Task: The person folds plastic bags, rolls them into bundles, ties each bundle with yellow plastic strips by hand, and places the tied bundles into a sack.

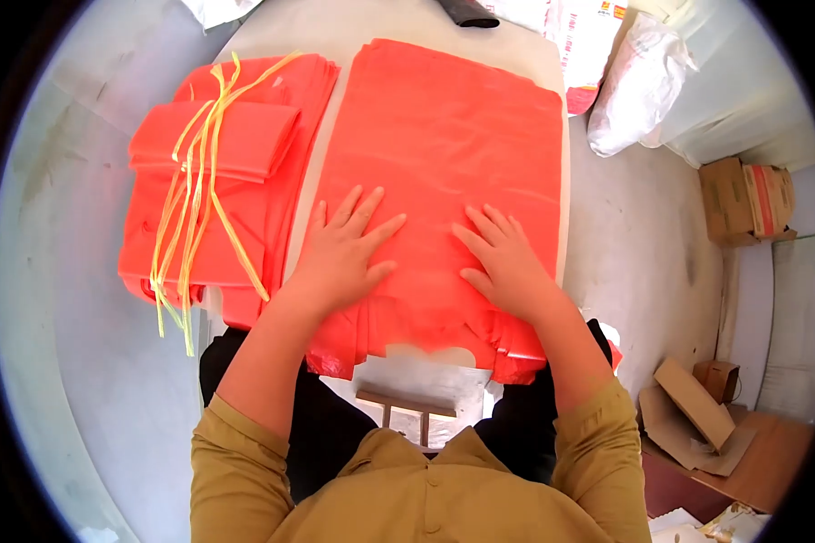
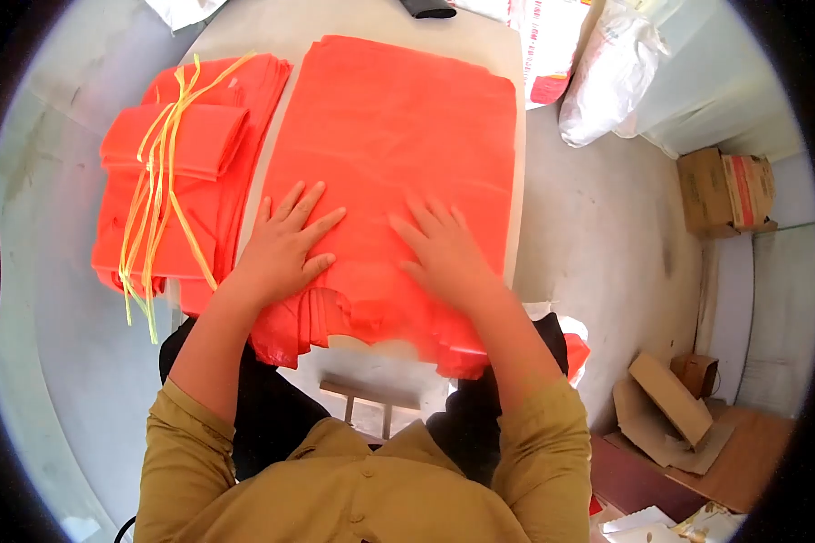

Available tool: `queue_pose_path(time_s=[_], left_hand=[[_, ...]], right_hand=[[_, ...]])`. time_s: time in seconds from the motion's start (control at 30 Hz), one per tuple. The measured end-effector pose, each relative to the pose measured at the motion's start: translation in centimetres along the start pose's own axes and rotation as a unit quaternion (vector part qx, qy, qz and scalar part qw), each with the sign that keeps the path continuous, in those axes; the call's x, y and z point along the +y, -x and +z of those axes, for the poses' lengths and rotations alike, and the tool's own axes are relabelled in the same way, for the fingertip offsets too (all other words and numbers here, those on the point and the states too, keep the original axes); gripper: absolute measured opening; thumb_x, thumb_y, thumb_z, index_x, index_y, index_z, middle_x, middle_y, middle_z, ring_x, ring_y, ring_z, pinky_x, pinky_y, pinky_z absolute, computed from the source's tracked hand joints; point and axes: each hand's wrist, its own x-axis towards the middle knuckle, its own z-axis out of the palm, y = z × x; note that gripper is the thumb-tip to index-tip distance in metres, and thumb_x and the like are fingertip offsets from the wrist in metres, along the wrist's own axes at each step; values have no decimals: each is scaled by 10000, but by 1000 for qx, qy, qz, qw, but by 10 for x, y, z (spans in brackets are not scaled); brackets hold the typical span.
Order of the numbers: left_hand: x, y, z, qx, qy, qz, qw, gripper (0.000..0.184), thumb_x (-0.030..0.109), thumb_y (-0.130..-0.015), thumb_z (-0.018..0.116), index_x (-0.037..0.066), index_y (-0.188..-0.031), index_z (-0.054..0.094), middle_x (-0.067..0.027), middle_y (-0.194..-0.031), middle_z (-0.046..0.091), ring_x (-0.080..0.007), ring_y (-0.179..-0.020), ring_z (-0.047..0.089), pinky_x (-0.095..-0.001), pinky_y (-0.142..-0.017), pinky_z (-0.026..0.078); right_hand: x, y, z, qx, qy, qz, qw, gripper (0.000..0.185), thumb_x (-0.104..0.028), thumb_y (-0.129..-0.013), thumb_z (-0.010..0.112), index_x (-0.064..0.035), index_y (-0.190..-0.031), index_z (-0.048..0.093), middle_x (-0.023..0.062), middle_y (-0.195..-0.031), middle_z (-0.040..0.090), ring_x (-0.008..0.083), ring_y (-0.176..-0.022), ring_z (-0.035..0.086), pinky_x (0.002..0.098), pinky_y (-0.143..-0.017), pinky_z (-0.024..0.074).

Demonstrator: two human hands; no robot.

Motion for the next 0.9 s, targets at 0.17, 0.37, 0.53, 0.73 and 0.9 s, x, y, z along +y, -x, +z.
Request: queue_pose_path(time_s=[0.17, 0.37, 0.53, 0.73, 0.9], left_hand=[[-8, 2, -2, 10, -8, -43, 999, 688, 440, -962, 674, 286, -1595, 454, -99, -1731, 254, -352, -1603, 200, -642, -1255, 196], [-17, 7, 3, 45, -43, -103, 993, 680, 454, -976, 652, 284, -1601, 445, -94, -1724, 274, -350, -1599, 210, -637, -1253, 206], [-24, 4, 6, 75, -73, -128, 986, 650, 438, -990, 635, 244, -1586, 463, -116, -1707, 304, -353, -1592, 228, -633, -1247, 221], [-17, -3, 2, 150, 76, -57, 984, 514, 276, -947, 719, 110, -1423, 615, -167, -1558, 502, -374, -1501, 398, -534, -1207, 349], [15, 1, -8, 56, 437, 27, 897, 365, 144, -856, 808, 18, -1185, 712, -177, -1277, 702, -366, -1284, 621, -428, -1059, 507]], right_hand=[[-22, 31, -7, -46, -61, -78, 994, 682, -60, -776, 746, -95, -1430, 556, 168, -1662, 358, 416, -1554, 286, 553, -1242, 306], [-26, 34, 7, -1, -48, -131, 990, 644, -49, -735, 768, -141, -1353, 612, 159, -1621, 422, 411, -1511, 363, 545, -1196, 371], [-20, 32, 19, 56, 4, -224, 973, 492, -84, -772, 790, -165, -1248, 692, 90, -1522, 554, 368, -1412, 503, 519, -1107, 472], [-24, 35, 8, 59, -159, -145, 975, 291, -69, -889, 736, -80, -1180, 725, 106, -1356, 664, 356, -1272, 605, 448, -1033, 522], [-24, 34, 2, 31, -351, 14, 936, 253, -65, -968, 686, 2, -1212, 697, 151, -1242, 680, 328, -1117, 644, 387, -953, 522]])
